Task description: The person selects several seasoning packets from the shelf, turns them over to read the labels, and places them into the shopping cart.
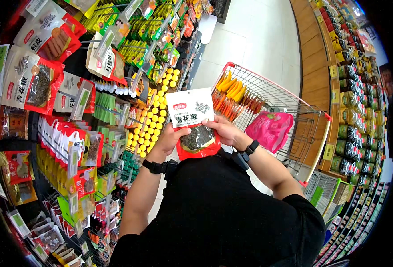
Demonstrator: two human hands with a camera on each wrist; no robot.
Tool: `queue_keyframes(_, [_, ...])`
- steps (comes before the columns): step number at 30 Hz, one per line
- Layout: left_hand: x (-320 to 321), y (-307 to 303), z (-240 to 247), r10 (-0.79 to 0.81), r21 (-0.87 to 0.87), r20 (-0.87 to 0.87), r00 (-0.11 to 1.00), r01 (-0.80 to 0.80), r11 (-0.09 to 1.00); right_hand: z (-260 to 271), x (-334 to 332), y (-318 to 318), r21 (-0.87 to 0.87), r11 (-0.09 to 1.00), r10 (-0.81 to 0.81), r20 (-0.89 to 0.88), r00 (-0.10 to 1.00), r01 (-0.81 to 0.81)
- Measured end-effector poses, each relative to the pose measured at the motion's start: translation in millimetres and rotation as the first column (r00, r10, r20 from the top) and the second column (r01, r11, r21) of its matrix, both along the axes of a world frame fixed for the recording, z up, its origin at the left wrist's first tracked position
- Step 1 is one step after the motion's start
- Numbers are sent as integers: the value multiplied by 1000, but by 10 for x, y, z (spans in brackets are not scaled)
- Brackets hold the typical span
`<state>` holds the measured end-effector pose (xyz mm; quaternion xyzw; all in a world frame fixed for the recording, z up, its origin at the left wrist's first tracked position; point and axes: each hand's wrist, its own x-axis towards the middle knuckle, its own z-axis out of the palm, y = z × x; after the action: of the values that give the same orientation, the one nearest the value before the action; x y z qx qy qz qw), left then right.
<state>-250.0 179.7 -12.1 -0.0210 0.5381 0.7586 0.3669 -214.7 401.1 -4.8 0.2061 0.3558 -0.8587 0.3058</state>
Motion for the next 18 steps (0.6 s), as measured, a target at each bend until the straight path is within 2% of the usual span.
queue_keyframes(1, [8,4,16,18,20,-26,1000,-17,1000,-6,-5,-6,-4,1000,-12,-16,1000,12])
queue_keyframes(5, [0,12,78,10,-1,-16,1000,-10,1000,22,-17,-41,177,984,26,-182,983,7])
queue_keyframes(8, [-23,40,81,29,11,-100,995,-28,1000,-80,-37,-34,285,956,137,-202,970,-76])
queue_keyframes(12, [-40,25,23,79,26,-98,992,-77,997,-19,-25,-81,233,972,76,-155,985,-39])
queue_keyframes(16, [-46,-12,29,164,84,-46,985,-160,983,274,-7,-44,240,939,280,-107,954,-248])
queue_keyframes(17, [-55,-14,22,196,56,-113,974,-191,980,180,-18,-66,338,894,359,-152,921,-293])
queue_keyframes(18, [-60,-28,27,193,37,-123,973,-190,981,125,7,-49,339,894,364,-169,916,-293])
